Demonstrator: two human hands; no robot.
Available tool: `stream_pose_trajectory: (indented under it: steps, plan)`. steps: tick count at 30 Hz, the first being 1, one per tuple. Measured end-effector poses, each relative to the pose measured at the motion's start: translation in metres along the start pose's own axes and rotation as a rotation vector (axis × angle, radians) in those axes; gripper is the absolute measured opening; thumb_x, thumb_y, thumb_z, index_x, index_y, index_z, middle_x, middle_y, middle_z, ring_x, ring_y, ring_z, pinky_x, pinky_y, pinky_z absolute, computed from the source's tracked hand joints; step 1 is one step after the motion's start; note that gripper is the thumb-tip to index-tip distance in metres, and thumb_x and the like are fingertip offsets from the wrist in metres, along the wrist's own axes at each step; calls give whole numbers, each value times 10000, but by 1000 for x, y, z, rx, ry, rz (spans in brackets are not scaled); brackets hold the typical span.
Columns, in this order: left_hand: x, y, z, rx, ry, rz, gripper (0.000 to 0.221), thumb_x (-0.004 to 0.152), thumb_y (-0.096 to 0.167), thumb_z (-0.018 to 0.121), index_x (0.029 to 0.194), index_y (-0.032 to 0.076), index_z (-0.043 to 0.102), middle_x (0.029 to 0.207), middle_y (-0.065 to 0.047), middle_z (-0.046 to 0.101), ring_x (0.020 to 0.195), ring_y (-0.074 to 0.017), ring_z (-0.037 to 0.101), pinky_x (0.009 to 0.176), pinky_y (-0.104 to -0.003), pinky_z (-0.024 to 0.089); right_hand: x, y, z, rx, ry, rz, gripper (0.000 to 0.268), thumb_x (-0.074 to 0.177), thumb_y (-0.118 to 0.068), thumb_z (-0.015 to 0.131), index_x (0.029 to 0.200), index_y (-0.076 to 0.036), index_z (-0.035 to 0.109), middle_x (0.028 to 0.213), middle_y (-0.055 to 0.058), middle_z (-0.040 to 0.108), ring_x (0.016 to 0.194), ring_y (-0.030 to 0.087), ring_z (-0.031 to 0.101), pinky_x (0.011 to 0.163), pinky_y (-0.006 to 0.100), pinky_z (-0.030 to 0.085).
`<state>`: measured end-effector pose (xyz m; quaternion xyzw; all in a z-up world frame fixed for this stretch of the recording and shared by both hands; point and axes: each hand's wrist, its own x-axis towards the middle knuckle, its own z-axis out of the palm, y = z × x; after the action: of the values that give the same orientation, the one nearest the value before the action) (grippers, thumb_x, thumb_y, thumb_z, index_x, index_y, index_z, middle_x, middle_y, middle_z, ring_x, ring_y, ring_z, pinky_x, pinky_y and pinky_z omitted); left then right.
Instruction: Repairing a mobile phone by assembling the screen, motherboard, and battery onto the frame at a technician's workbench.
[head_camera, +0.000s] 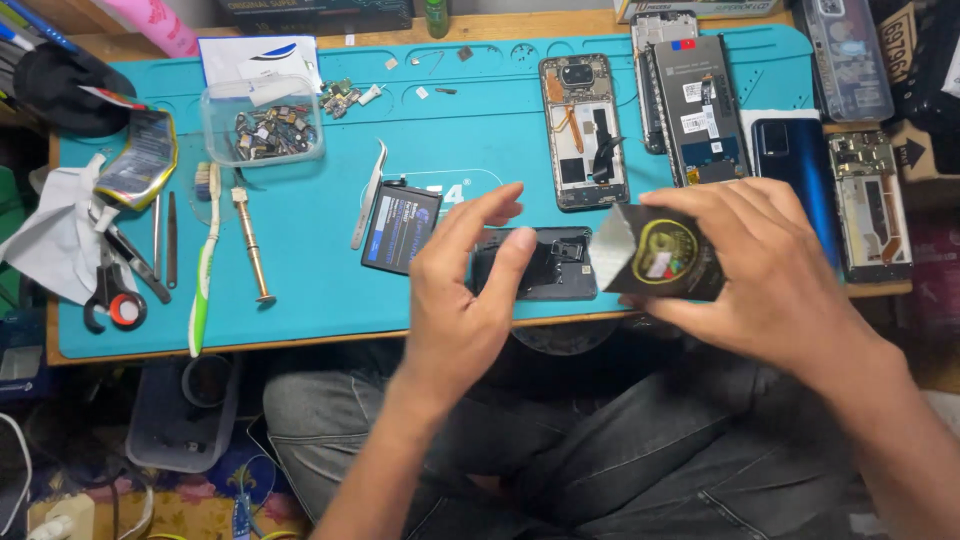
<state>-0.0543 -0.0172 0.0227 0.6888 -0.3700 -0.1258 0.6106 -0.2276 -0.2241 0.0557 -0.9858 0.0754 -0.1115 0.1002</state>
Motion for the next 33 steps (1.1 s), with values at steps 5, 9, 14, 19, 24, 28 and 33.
stream_pose_trajectory:
  steps: [5, 9, 14, 19, 24, 28, 33]
  plan:
    - [-5, -11, 55, -854, 307, -370, 521, 1140, 334, 412, 1401, -41, 662, 1375, -218, 725, 1316, -277, 686, 1133, -362, 549, 47, -29, 2, -310, -156, -121, 879, 688, -618, 882, 1415, -184, 645, 1151, 36, 734, 1036, 295, 692, 870, 444, 498]
    - [3, -20, 66, -1268, 474, -537, 542, 1155, 336, 397, 1403, -78, 644, 1394, -266, 696, 1344, -310, 648, 1151, -379, 526, 86, -57, -5, -557, -285, -267, 720, 754, -719, 818, 1172, -159, 645, 921, 51, 724, 885, 312, 727, 747, 439, 536]
    - [7, -18, 60, -1370, 521, -672, 529, 1146, 372, 404, 1383, -10, 684, 1420, -274, 702, 1278, -326, 682, 1065, -370, 557, 99, -68, 13, -567, -271, -308, 686, 741, -638, 811, 1190, -138, 673, 900, 56, 710, 841, 317, 719, 655, 445, 512]
    - [0, -46, 65, -1373, 448, -672, 510, 1163, 401, 451, 1336, 24, 746, 1200, -183, 761, 1029, -249, 728, 854, -310, 593, 101, -77, 8, -698, -284, -315, 573, 747, -650, 770, 1073, -189, 667, 904, 42, 746, 851, 298, 752, 687, 414, 506]
    - [-1, -57, 63, -1462, 352, -666, 497, 1181, 368, 424, 1408, 14, 687, 1205, -121, 762, 995, -167, 728, 778, -240, 589, 105, -76, -2, -744, -299, -263, 630, 717, -687, 763, 1141, -229, 674, 911, 13, 732, 879, 287, 749, 761, 423, 470]
    - [-3, -58, 59, -1468, 317, -649, 503, 1173, 350, 431, 1413, -18, 676, 1275, -149, 750, 1057, -200, 726, 824, -266, 597, 102, -68, -5, -649, -402, -216, 848, 666, -771, 820, 1315, -248, 662, 988, 16, 764, 988, 312, 765, 811, 450, 499]
    - [-1, -55, 53, -1513, 306, -678, 550, 1136, 364, 487, 1461, -54, 634, 1386, -194, 692, 1210, -211, 674, 1002, -291, 574, 93, -49, -8, -669, -251, -235, 819, 733, -732, 761, 1388, -248, 669, 968, -6, 751, 977, 286, 747, 871, 428, 481]
